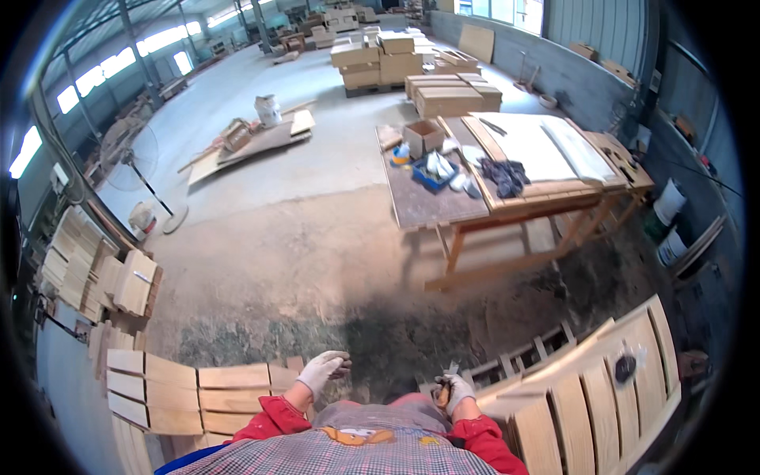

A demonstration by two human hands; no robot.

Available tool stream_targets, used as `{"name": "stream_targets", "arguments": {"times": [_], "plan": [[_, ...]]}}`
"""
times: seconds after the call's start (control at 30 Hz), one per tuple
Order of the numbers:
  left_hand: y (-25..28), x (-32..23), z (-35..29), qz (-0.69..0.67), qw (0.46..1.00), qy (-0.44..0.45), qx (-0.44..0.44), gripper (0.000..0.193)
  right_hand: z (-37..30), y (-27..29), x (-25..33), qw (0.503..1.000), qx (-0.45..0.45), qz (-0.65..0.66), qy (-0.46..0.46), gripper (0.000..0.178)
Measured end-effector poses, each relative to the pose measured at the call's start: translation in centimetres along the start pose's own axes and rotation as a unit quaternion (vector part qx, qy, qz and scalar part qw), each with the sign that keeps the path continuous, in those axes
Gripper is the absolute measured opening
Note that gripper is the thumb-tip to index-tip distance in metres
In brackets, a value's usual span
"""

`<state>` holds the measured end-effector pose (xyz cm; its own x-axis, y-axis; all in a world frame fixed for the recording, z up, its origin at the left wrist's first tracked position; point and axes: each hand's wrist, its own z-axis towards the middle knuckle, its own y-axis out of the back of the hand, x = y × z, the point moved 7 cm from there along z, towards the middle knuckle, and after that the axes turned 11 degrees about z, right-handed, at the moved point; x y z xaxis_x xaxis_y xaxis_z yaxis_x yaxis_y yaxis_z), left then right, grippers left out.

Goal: The person applies a dark substance to the joints of a wooden frame and then stacks it onto a pile of similar wooden boxes.

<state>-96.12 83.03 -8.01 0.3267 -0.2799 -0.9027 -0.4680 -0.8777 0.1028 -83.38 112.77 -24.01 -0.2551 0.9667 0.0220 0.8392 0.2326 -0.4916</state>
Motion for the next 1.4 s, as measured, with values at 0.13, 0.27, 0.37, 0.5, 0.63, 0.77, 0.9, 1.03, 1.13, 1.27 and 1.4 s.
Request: {"name": "stream_targets", "arguments": {"times": [0.13,0.27,0.37,0.5,0.63,0.77,0.9,1.03,1.13,1.27,1.4], "plan": [[0.4,-4.9,6.8,-0.021,1.0,-0.017,-0.014,0.031,-0.9,-11.0,6.0,0.991,0.05,-0.091,0.087,0.021],[-1.8,-7.9,17.6,0.056,0.998,-0.019,0.026,0.032,-1.7,-15.8,13.5,0.99,0.057,-0.044,0.125,0.023],[-5.5,-9.2,26.2,0.139,0.984,-0.064,0.095,0.031,0.6,-12.5,19.4,0.987,0.005,0.046,0.155,0.019],[-12.2,-16.3,36.3,0.164,0.957,-0.099,0.217,0.028,0.0,-9.4,24.7,0.98,-0.075,0.104,0.153,0.012],[-21.4,-21.8,47.5,0.188,0.922,-0.129,0.313,0.027,-0.3,-5.9,30.6,0.906,-0.068,0.305,0.285,0.009],[-34.7,-30.7,50.4,0.173,0.86,-0.126,0.463,0.029,-1.5,-3.4,32.3,0.844,-0.113,0.363,0.377,0.012],[-44.7,-33.9,54.5,0.175,0.805,-0.202,0.529,0.032,-1.5,-1.5,34.2,0.803,-0.123,0.43,0.393,0.011],[-56.6,-36.1,52.7,0.146,0.79,-0.178,0.568,0.035,-1.7,1.0,38.9,0.766,-0.103,0.503,0.386,0.009],[-64.0,-34.5,52.1,0.124,0.757,-0.074,0.637,0.035,-4.2,1.9,45.9,0.8,-0.127,0.383,0.443,0.012],[-72.1,-34.0,52.3,0.206,0.701,-0.033,0.682,0.029,-7.2,3.8,55.3,0.719,-0.142,0.363,0.575,0.011],[-81.4,-32.3,53.9,0.2,0.641,-0.005,0.741,0.029,-13.7,3.5,58.2,0.721,-0.217,0.301,0.585,0.021]]}}
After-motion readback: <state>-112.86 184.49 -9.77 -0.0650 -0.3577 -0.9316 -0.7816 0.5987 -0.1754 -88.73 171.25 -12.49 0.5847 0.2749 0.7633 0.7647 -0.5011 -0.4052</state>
